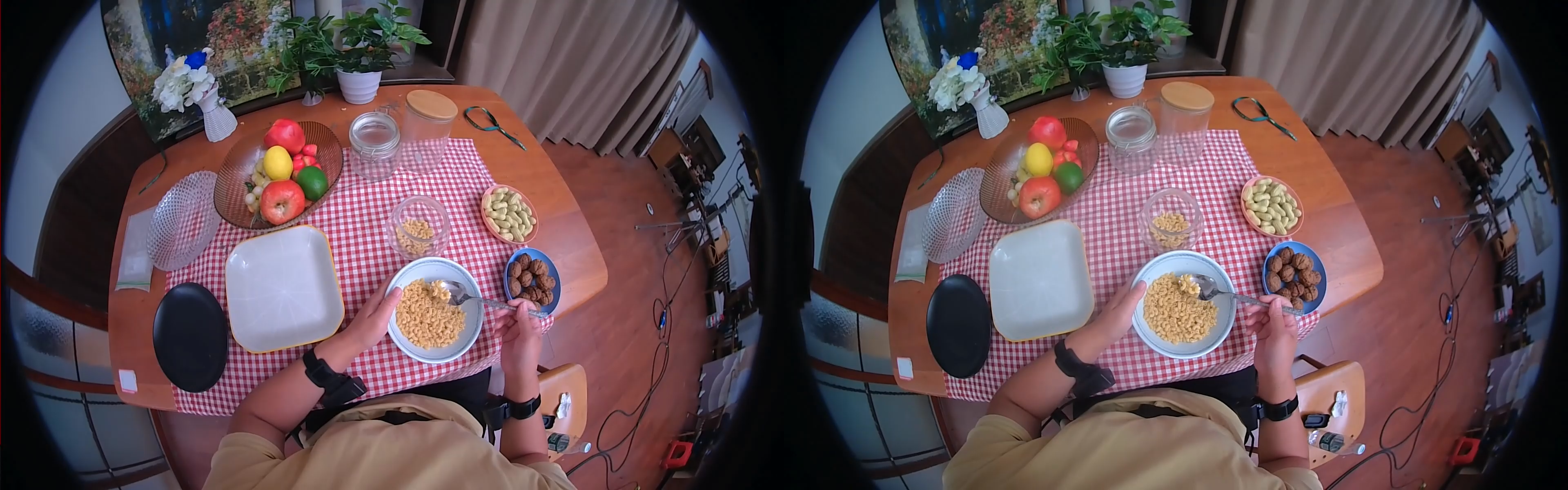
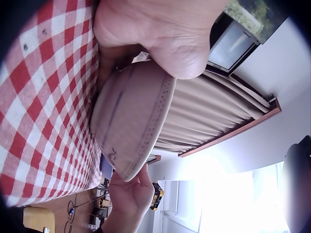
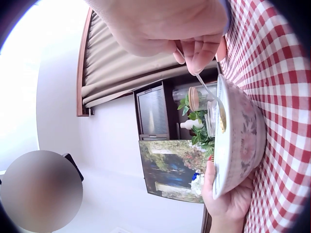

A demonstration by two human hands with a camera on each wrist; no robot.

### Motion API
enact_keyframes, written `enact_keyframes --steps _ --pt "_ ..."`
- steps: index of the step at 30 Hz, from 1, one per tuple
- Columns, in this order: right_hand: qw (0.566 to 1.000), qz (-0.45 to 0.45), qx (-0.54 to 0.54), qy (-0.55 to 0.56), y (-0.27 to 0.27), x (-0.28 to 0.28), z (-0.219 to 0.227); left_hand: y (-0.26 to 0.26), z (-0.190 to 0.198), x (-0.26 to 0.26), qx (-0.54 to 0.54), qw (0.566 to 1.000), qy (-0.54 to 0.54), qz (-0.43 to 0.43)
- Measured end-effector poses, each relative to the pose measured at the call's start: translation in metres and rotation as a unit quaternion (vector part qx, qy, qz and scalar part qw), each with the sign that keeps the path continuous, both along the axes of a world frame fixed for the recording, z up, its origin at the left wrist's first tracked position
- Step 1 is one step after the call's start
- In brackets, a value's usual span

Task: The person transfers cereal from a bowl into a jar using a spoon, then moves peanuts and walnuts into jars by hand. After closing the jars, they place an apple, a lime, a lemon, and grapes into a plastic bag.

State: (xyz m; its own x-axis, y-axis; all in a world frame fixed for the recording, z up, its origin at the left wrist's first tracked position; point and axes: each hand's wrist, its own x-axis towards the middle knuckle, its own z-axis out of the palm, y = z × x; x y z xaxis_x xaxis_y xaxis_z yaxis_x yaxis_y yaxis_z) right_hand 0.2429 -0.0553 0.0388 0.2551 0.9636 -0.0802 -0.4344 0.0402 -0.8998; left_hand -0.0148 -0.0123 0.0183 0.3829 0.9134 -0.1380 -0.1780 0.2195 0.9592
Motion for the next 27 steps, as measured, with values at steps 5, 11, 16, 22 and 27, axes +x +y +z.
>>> enact_keyframes --steps 5,11,16,22,27 --pt "0.999 0.021 0.025 0.024 0.015 0.0 0.012 0.0 -0.001 0.0 0.013 1.0 -0.003 -0.001" --pt "0.997 0.006 0.08 0.008 0.05 -0.019 0.036 0.002 -0.01 -0.001 0.0 1.0 -0.011 -0.01" --pt "0.976 -0.008 0.134 -0.174 0.065 -0.042 0.04 0.003 -0.016 -0.001 -0.004 1.0 -0.02 -0.014" --pt "0.964 -0.102 0.149 -0.196 0.043 -0.031 0.042 0.001 -0.011 0.0 -0.002 1.0 -0.019 -0.011" --pt "0.958 -0.066 0.132 -0.244 0.009 0.001 0.02 0.001 -0.008 0.0 -0.003 1.0 -0.017 -0.014"
